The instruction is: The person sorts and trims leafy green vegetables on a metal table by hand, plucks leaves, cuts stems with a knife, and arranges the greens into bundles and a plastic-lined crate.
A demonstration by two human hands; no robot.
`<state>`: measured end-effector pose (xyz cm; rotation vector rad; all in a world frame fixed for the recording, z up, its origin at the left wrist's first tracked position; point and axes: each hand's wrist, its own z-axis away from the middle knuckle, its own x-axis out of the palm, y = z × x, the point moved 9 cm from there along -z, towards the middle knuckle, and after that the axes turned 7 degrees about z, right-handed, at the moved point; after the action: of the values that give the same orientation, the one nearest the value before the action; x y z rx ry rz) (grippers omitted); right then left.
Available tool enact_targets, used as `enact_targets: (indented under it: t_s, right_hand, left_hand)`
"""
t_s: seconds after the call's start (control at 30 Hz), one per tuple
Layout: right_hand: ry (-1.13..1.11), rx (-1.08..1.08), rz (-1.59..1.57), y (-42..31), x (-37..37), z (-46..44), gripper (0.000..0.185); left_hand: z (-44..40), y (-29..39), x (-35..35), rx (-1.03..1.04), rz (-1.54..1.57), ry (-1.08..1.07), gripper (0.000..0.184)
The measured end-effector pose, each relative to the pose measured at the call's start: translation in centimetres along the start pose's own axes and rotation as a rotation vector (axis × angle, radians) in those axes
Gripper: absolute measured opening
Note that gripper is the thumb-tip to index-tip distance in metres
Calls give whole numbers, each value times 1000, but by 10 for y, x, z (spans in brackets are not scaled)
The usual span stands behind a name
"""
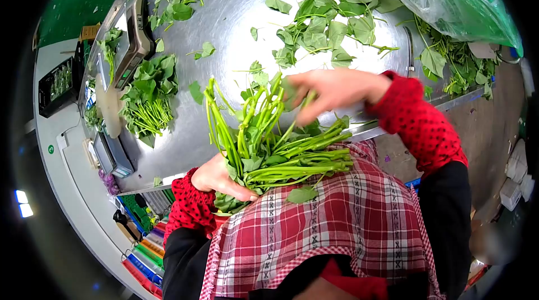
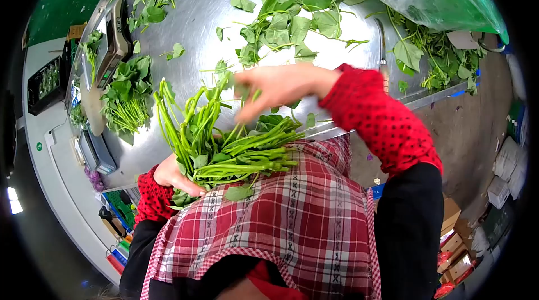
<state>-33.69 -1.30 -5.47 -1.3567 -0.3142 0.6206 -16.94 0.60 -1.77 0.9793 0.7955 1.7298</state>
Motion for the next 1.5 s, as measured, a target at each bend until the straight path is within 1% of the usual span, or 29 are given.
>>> enact_targets:
  t_s: [0.07,0.13,0.17,0.23,0.33,0.4,0.47,0.5,0.57,0.6,0.63,0.67,0.73,0.77,0.83,0.87,0.93,0.97,1.03,1.1,1.13,1.2,1.27,1.3,1.33,1.37,1.4,1.47,1.5]
  right_hand:
    - [-155,-164,22,-20,42,-20,58]
    - [-75,-379,-2,-35,57,-29,49]
    - [2,-496,-39,-39,58,-29,46]
    - [10,-371,287,-51,40,-14,25]
    - [-28,-223,168,-42,19,7,34]
    - [119,-74,-86,-34,-18,27,30]
    - [511,164,-226,-6,-80,58,28]
    - [534,220,27,16,-105,63,28]
    - [579,315,763,33,-123,60,39]
    - [601,362,1243,29,-116,56,47]
    - [635,214,1411,17,-105,43,57]
    - [668,-71,1151,4,-97,32,54]
    - [356,80,302,-13,-77,-10,42]
    - [340,-167,-92,-39,-60,-18,35]
    - [-75,-47,-16,-73,-20,-29,39]
    - [19,-461,-9,-90,-15,-30,30]
    - [-170,-157,5,-65,7,-47,26]
    - [-70,-319,115,-77,-5,-40,28]
    - [173,-90,-159,-61,-49,-19,27]
    - [460,5,-197,-44,-99,-2,24]
    - [441,88,186,-31,-114,-6,23]
    - [759,-73,844,-45,-118,3,29]
    - [612,-257,478,-86,-94,-2,44]
    - [654,-449,634,-113,-77,-1,49]
    - [577,-486,802,-139,-57,-4,58]
    - [629,-589,850,-161,-41,-5,43]
    - [637,-582,847,-171,-35,-15,43]
    - [-313,-175,1032,-122,29,-52,25]
    - [-312,-174,1033,-113,31,-52,25]
  left_hand:
    - [-1,-2,2,-78,85,-19,66]
    - [4,-13,7,-237,98,-89,63]
    - [1,-3,6,-184,101,-33,60]
    - [5,-3,6,-176,140,-3,59]
    - [8,-9,3,-167,191,16,58]
    - [5,0,3,-66,88,-15,58]
    - [5,-11,5,-108,140,-28,59]
    - [5,-13,6,-127,136,-44,59]
    - [1,-1,6,-69,48,-80,60]
    - [1,-2,7,-149,85,-90,63]
    - [-3,4,8,-149,29,-126,64]
    - [-7,8,11,-153,-23,-167,65]
    - [-15,15,11,-53,-30,-156,58]
    - [-18,21,13,-48,-96,-190,57]
    - [-22,26,16,-21,-199,-259,56]
    - [-21,27,16,-18,-204,-257,56]
    - [-18,22,16,-101,-76,-274,60]
    - [-16,22,15,-92,-74,-265,60]
    - [-13,18,11,-33,-104,-205,63]
    - [-11,16,8,22,-92,-159,64]
    - [-13,15,8,31,-85,-156,64]
    - [-16,14,11,12,-75,-213,65]
    - [-20,17,13,-19,-36,-223,66]
    - [-22,19,15,-15,-14,-255,67]
    - [-25,20,18,-14,9,-289,67]
    - [-27,22,20,0,-33,-327,67]
    - [-29,25,21,-7,-33,-334,67]
    - [-29,28,23,-91,-43,-334,69]
    - [-27,23,22,-81,-34,-367,69]
